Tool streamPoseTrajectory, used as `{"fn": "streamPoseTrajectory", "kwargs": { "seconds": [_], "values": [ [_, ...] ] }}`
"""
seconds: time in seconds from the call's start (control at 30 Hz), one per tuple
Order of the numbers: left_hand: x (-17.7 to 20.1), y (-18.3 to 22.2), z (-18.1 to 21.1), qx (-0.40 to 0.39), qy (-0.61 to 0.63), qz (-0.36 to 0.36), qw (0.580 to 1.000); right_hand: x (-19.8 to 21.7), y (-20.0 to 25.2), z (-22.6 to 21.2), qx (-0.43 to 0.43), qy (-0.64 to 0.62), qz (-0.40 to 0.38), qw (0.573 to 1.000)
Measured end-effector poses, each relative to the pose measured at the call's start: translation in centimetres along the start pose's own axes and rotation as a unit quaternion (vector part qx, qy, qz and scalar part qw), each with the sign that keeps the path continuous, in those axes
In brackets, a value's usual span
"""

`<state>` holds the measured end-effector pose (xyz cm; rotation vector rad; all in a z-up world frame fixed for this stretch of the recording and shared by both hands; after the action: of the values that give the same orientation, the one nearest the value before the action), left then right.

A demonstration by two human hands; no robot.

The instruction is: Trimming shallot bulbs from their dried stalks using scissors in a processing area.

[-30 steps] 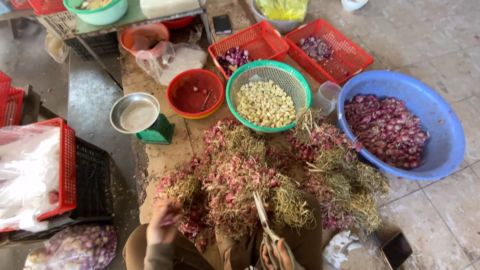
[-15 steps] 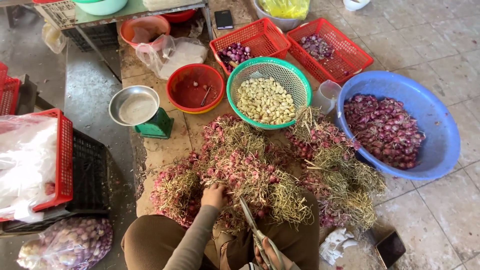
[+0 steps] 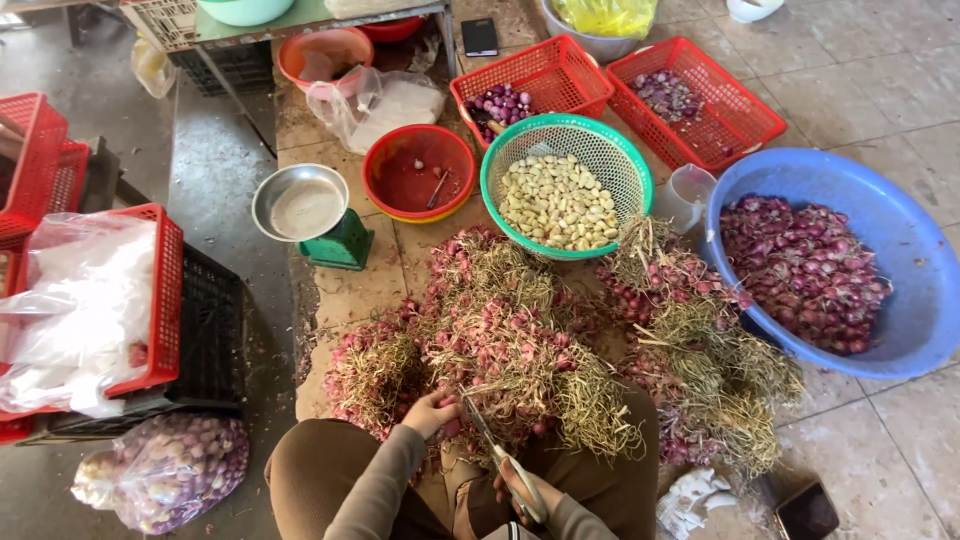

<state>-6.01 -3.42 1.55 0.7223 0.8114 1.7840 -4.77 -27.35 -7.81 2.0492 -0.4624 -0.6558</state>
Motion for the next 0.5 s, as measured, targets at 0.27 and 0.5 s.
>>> {"fn": "streamPoseTrajectory", "kwargs": {
  "seconds": [0.27, 0.5],
  "values": [
    [-5.1, 0.7, -0.9, -0.068, 0.354, -0.232, 0.903, 2.4, -5.8, 1.2, -0.013, -0.121, 0.130, 0.984],
    [-3.9, 1.2, -1.8, -0.054, 0.368, -0.079, 0.925, -0.4, -2.2, -2.8, 0.177, 0.018, 0.016, 0.984]
  ]
}}
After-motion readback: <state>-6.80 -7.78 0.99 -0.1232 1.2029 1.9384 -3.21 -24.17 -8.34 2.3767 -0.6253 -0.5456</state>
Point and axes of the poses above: each hand's wrist, its own y-axis away from the middle knuckle, its own x-axis out of the back of the hand, z = x × y, the point moved 9 cm from there along -y, towards the middle knuckle, and after that the axes turned 4 degrees about -y, right-handed, at the moved point
